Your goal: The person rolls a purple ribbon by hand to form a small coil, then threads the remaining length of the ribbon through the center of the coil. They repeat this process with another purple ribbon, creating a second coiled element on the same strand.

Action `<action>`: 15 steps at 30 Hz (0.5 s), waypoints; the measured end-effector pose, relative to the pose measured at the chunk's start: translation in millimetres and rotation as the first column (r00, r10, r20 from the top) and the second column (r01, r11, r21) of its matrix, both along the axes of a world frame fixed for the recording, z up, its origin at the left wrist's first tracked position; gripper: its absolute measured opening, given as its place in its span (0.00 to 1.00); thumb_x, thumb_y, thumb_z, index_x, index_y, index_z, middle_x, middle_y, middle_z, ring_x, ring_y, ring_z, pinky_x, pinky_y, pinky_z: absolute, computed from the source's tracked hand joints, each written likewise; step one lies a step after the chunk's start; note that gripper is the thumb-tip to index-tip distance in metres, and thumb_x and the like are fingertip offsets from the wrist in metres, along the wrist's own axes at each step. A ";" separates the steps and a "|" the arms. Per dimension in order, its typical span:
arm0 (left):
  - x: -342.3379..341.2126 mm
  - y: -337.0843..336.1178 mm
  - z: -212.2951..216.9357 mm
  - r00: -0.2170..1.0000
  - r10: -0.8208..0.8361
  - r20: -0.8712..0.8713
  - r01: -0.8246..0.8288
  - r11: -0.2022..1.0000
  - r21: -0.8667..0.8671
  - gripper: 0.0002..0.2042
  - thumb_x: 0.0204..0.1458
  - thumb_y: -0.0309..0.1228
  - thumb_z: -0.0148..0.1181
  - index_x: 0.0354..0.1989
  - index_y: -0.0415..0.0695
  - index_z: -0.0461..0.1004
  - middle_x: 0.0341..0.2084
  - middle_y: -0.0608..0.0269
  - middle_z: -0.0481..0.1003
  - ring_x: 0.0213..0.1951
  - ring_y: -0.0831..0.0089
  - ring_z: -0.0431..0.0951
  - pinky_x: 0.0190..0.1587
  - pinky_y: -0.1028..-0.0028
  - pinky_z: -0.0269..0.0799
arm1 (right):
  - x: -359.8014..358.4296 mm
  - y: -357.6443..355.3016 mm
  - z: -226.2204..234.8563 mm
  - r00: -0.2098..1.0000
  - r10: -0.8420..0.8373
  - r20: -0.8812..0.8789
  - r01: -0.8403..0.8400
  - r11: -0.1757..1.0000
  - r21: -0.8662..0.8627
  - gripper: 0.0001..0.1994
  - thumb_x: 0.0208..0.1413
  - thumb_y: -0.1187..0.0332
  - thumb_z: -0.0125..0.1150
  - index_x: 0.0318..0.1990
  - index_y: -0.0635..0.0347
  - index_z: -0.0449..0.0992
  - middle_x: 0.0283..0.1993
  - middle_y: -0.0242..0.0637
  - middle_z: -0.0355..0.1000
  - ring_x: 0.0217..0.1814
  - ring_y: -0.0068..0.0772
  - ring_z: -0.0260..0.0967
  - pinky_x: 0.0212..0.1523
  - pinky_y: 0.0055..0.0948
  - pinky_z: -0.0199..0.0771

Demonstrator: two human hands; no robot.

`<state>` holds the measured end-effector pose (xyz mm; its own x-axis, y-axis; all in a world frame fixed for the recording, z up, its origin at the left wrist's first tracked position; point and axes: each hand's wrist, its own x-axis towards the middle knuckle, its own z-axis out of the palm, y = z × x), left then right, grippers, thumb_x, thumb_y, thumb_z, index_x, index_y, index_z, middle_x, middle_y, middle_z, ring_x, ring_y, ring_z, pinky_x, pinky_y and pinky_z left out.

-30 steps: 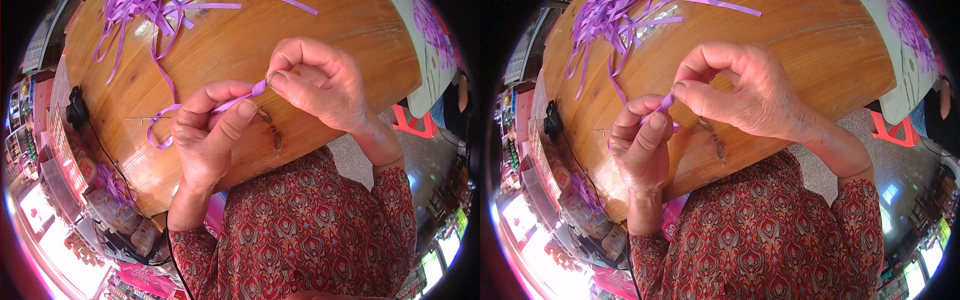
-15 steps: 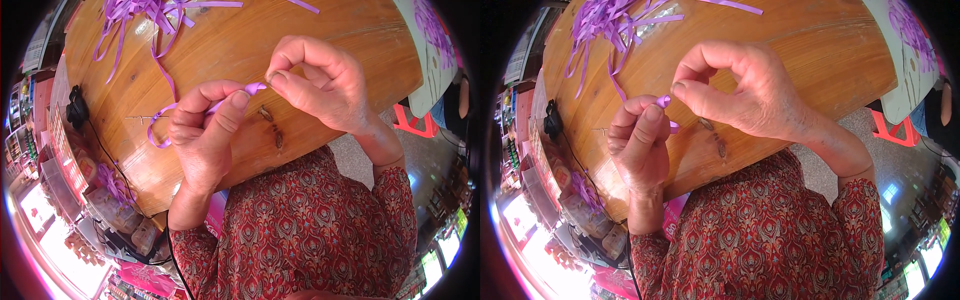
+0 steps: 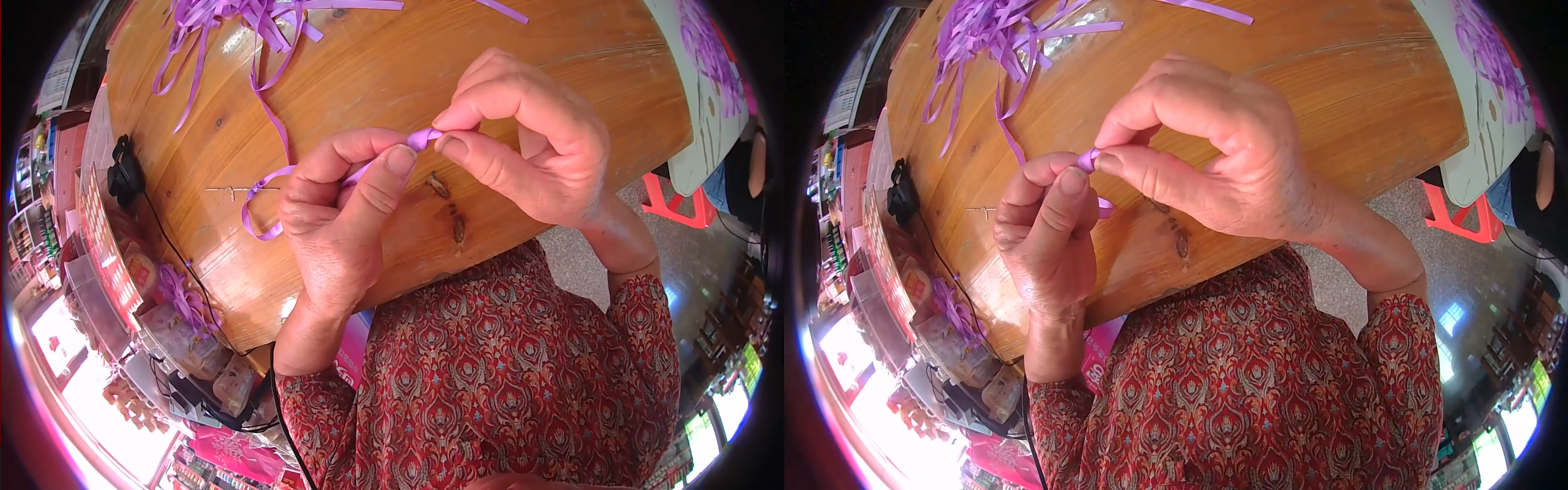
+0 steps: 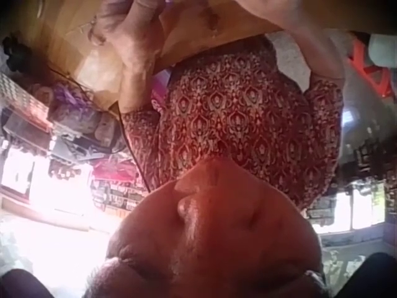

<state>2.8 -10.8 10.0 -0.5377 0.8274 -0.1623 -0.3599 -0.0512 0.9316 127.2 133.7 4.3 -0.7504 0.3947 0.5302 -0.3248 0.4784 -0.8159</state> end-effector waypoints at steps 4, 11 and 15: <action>0.1 0.4 -0.6 1.000 -0.001 -0.028 0.001 1.000 -0.015 0.07 0.50 0.20 0.61 0.37 0.40 0.76 0.28 0.74 0.74 0.28 0.91 0.66 0.30 0.90 0.60 | -1.3 1.3 -2.2 0.999 0.010 -0.038 -0.008 0.999 0.052 0.08 0.45 0.83 0.62 0.34 0.70 0.73 0.31 0.40 0.70 0.32 0.32 0.65 0.34 0.29 0.64; 1.4 1.4 -0.9 0.999 0.025 -0.020 -0.026 1.000 -0.017 0.06 0.50 0.20 0.61 0.37 0.39 0.76 0.28 0.73 0.74 0.28 0.91 0.67 0.30 0.90 0.61 | -0.8 -0.7 1.5 0.999 -0.027 -0.042 0.029 0.999 0.036 0.08 0.45 0.83 0.62 0.34 0.70 0.73 0.29 0.39 0.69 0.31 0.32 0.65 0.33 0.29 0.63; 1.0 0.4 0.2 1.000 -0.003 -0.012 0.003 1.000 -0.020 0.07 0.49 0.20 0.61 0.37 0.39 0.75 0.29 0.72 0.75 0.29 0.91 0.68 0.31 0.90 0.62 | -1.5 0.8 -1.3 0.998 -0.029 -0.053 0.035 0.994 0.106 0.08 0.44 0.83 0.61 0.34 0.70 0.73 0.29 0.39 0.68 0.30 0.32 0.64 0.32 0.28 0.63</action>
<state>3.8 -10.5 10.2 -0.5370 0.8257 -0.1727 -0.3492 -0.0312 0.9365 125.7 134.6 3.0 -0.7088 0.3569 0.6084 -0.3483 0.5730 -0.7419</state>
